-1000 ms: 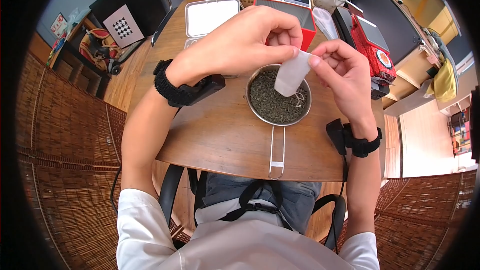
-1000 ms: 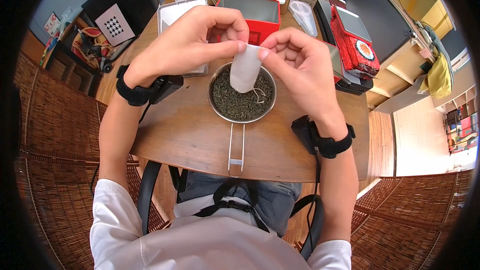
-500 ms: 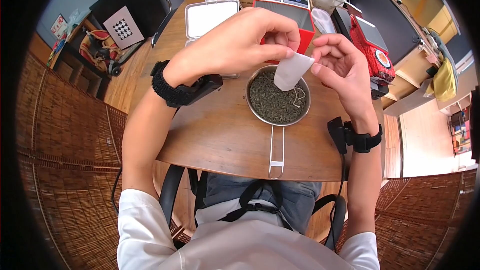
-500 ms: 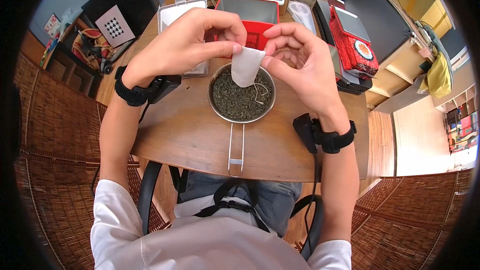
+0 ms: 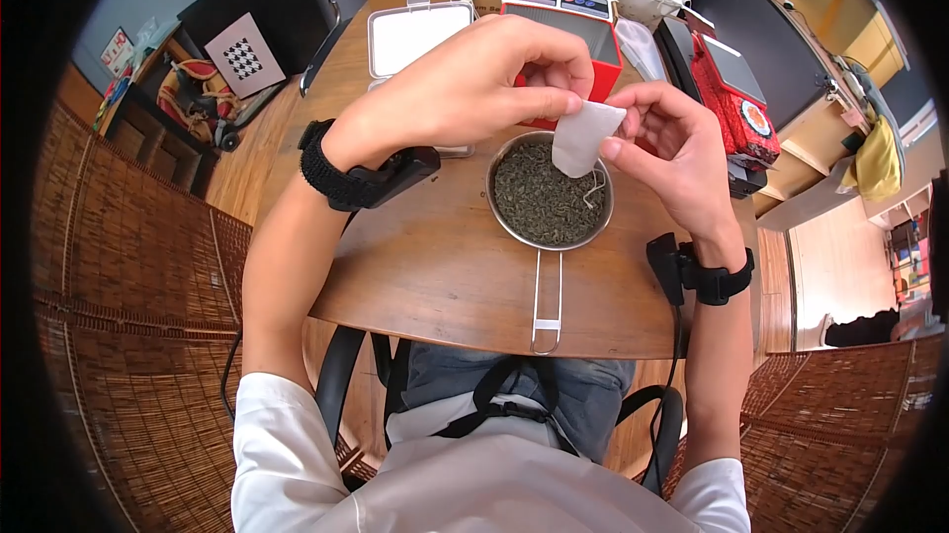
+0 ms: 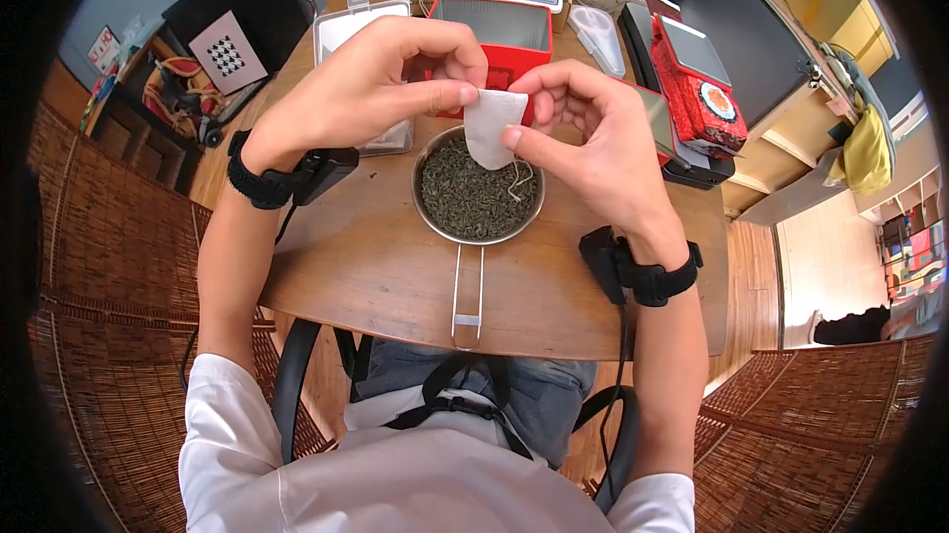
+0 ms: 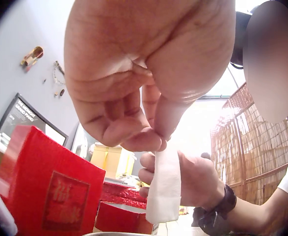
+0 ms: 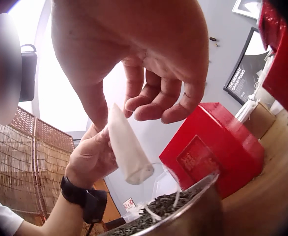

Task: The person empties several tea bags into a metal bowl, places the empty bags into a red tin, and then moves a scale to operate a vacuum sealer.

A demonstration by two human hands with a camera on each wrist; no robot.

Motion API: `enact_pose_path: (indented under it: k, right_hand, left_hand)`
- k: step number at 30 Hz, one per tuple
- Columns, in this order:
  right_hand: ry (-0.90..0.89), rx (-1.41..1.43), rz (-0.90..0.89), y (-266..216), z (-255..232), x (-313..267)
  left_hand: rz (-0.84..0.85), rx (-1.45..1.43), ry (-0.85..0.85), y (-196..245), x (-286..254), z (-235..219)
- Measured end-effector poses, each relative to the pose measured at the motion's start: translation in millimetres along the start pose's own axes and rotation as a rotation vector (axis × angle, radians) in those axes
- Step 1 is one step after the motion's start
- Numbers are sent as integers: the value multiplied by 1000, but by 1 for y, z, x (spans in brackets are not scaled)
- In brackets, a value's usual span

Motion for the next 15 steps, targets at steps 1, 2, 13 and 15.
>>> enact_pose_path:
  k: [1, 2, 13, 15]
  right_hand:
    - [-12, 4, 45, 4, -1, -1]
    - [-11, 3, 44, 4, 0, -1]
    - [-24, -269, 16, 6, 4, 0]
    - [-11, -234, 17, 9, 4, 0]
  left_hand:
    - [-13, -3, 6, -1, 0, -1]
    - [-12, -2, 6, 0, 0, -1]
    - [-47, -99, 83, -2, -1, -15]
    - [-59, -105, 78, -5, -1, -14]
Point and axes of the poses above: each hand's wrist, its own x-axis towards the middle knuckle, its own z-axis out of the palm, y = z × x, the point moved 7 cm from there along x, towards the middle knuckle, and after that the axes turned 5 degrees about x, right-handed, at the moved point
